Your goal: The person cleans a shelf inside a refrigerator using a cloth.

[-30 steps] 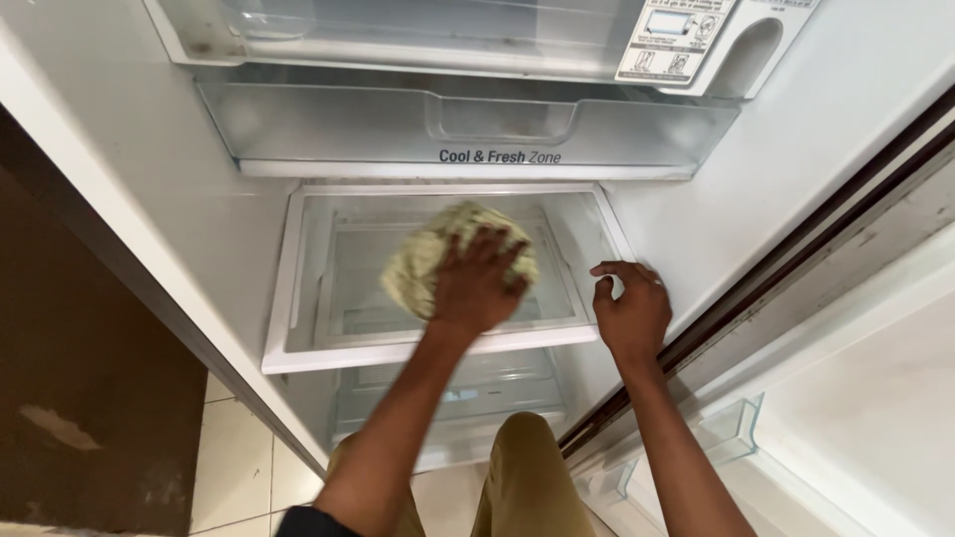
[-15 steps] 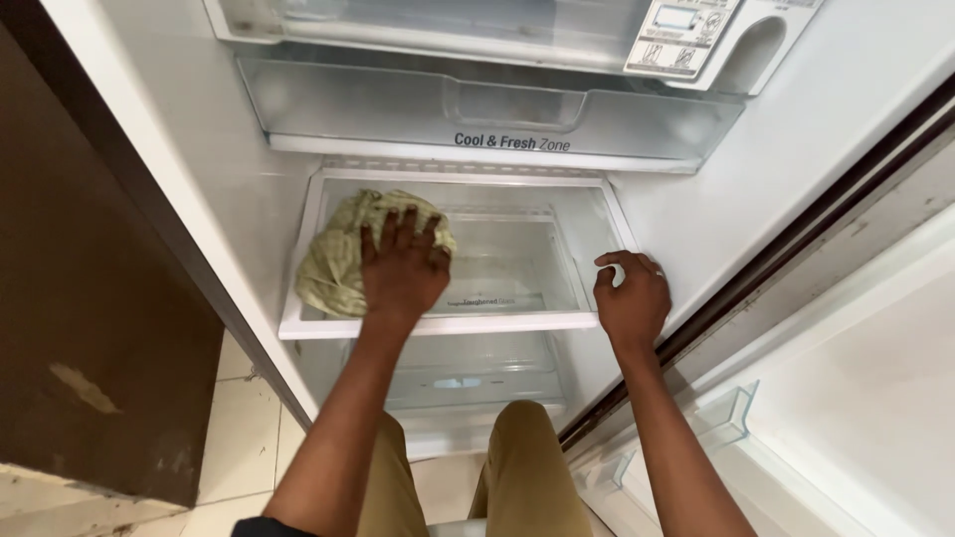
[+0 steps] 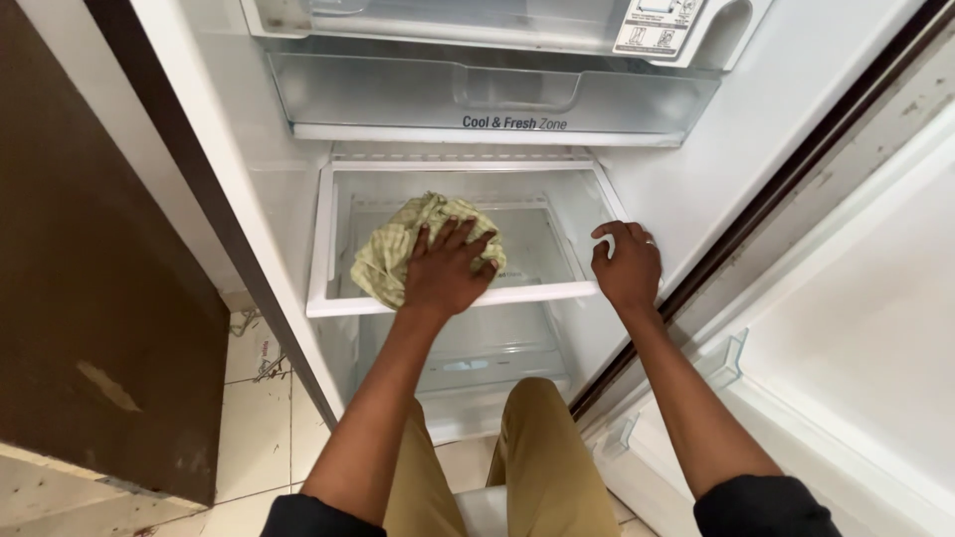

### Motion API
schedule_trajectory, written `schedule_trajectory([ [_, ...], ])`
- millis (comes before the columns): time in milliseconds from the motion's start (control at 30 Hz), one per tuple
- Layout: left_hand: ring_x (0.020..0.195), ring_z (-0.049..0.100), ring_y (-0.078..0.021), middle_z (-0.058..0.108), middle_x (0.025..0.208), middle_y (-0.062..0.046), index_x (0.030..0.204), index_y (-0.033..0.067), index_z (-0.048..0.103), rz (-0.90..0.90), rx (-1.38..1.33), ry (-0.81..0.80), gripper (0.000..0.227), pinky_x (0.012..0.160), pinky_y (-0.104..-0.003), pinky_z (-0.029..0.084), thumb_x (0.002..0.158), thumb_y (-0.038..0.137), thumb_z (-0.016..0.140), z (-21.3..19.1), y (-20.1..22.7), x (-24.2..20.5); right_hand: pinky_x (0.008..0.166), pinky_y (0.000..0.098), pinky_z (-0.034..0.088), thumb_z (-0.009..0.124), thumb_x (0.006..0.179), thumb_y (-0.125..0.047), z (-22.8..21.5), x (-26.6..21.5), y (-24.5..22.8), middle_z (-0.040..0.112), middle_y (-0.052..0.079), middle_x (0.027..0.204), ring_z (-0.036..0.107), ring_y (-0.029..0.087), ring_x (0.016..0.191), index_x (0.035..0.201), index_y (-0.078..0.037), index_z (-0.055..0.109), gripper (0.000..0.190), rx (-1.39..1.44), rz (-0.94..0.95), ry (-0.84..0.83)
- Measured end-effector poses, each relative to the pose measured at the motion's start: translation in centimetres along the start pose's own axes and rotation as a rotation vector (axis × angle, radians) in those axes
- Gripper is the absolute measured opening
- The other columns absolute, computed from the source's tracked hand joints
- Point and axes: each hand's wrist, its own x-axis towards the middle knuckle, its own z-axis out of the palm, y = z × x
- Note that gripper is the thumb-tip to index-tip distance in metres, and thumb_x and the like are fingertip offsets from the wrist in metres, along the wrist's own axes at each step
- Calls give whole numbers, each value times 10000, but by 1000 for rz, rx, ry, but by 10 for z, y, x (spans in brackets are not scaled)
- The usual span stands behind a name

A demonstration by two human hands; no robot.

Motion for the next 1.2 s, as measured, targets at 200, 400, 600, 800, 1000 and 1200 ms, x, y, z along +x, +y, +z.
schedule_trajectory([
  [200,1558,248,-254,318,1674,-18,1536,349,462,-267,105,88,601,1277,-530,119,962,518,404,-17,-51,-13,838,531,529,656,915,-153,5,-8,14,639,138,1099,629,445,1049,1133,-155,654,219,-34,-92,-56],
  [400,1538,142,-388,214,1677,-143,1588,211,343,-429,94,147,650,1218,-508,128,983,448,349,10,-81,-2,899,558,502,651,915,-179,2,-12,9,614,127,1205,594,457,1104,1191,-174,640,276,-36,-93,-73],
  [600,1529,229,-360,308,1643,-148,1544,179,431,-329,110,56,591,1226,-610,99,999,389,340,9,38,10,1042,527,428,729,863,-274,-10,3,3,618,90,1270,496,421,1273,1183,-194,682,333,102,59,-201],
  [800,989,708,-268,738,1183,-124,1323,153,694,-93,-833,150,437,914,-366,560,894,112,615,-20,79,26,1094,478,429,625,995,-299,-8,2,-27,584,161,1399,529,397,1312,1354,-157,622,386,336,136,-140],
  [1000,929,800,-222,810,1006,-92,1066,77,786,-69,-793,521,244,837,-308,607,919,2,606,-39,-13,34,1180,565,270,594,963,-407,9,-13,-129,399,180,1601,357,408,1449,1481,-92,468,619,112,-56,-308],
  [1200,1118,644,-391,717,1199,-170,1170,68,734,-127,-242,391,326,946,-470,509,887,18,580,-76,-86,0,1202,681,52,491,954,-471,52,1,-207,207,112,1692,164,360,1560,1586,-176,307,721,-59,-115,-508],
])
